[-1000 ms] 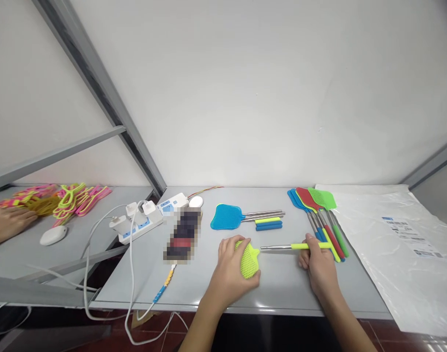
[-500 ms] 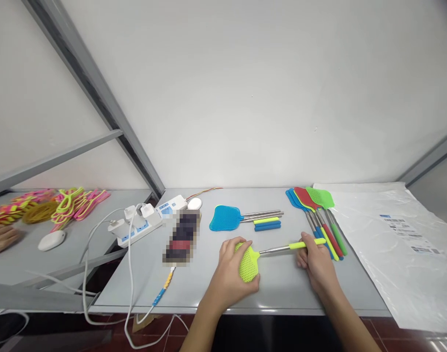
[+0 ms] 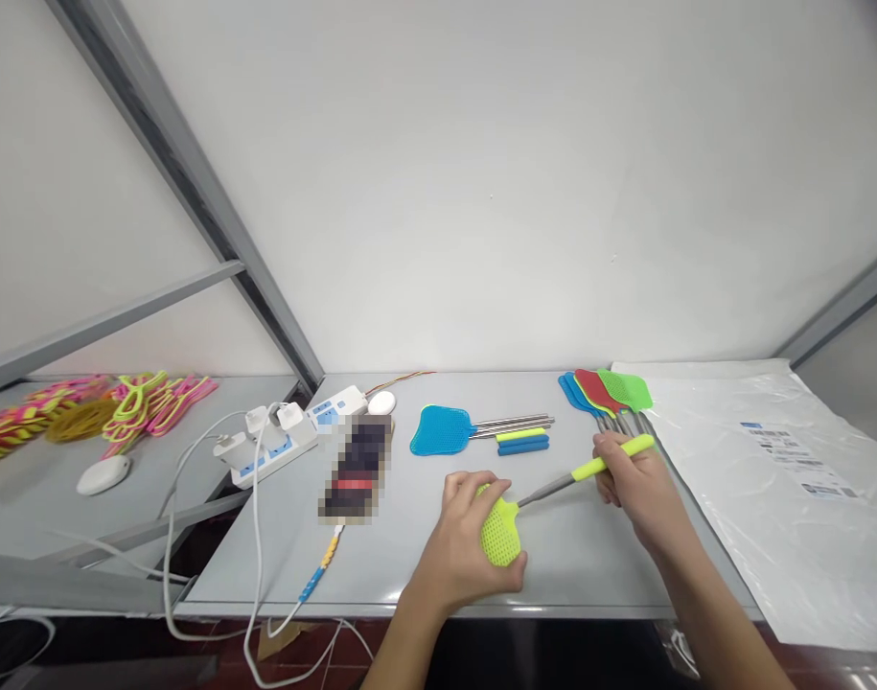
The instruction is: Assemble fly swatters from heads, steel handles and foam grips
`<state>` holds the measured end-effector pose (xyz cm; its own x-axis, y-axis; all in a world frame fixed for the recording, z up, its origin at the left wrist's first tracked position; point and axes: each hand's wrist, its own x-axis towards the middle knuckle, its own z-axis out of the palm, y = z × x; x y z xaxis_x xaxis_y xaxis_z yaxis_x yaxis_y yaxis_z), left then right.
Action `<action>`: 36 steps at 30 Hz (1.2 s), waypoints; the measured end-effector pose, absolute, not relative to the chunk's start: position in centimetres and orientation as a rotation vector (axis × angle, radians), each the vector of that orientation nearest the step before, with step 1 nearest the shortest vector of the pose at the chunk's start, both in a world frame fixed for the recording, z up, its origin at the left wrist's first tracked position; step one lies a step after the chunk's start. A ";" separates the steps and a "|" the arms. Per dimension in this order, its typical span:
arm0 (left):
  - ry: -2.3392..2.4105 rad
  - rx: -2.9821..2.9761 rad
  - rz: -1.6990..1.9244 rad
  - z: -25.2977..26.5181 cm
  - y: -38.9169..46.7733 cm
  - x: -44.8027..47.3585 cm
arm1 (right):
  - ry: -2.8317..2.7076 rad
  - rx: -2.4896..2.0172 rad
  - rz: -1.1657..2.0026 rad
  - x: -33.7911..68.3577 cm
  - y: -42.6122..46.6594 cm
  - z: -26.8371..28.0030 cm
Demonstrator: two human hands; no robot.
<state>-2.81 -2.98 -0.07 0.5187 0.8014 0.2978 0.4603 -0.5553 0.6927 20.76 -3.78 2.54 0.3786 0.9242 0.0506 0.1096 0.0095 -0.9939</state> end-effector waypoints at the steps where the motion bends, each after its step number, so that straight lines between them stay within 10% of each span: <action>1: 1.006 2.224 0.837 0.1 -3.0 -2.5 | -1.028 -1.438 0.830 21.0 -3.7 3.2; 13: 0.935 2.402 1.324 4.0 -3.1 -1.5 | -0.756 -1.292 0.848 19.1 -4.4 3.1; 24: 0.801 0.591 1.448 0.0 -3.7 2.0 | -0.345 -1.044 1.076 14.5 -5.4 -1.1; 36: 0.893 0.554 1.635 2.6 -0.3 -1.1 | -1.566 -1.333 1.307 16.1 -9.4 -0.2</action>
<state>-1.11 -0.30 2.61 -0.2538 0.9620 -0.1006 -0.6048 -0.0766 0.7927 16.08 -9.44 -0.20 -0.2346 0.9668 -0.1011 0.2720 -0.0345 -0.9617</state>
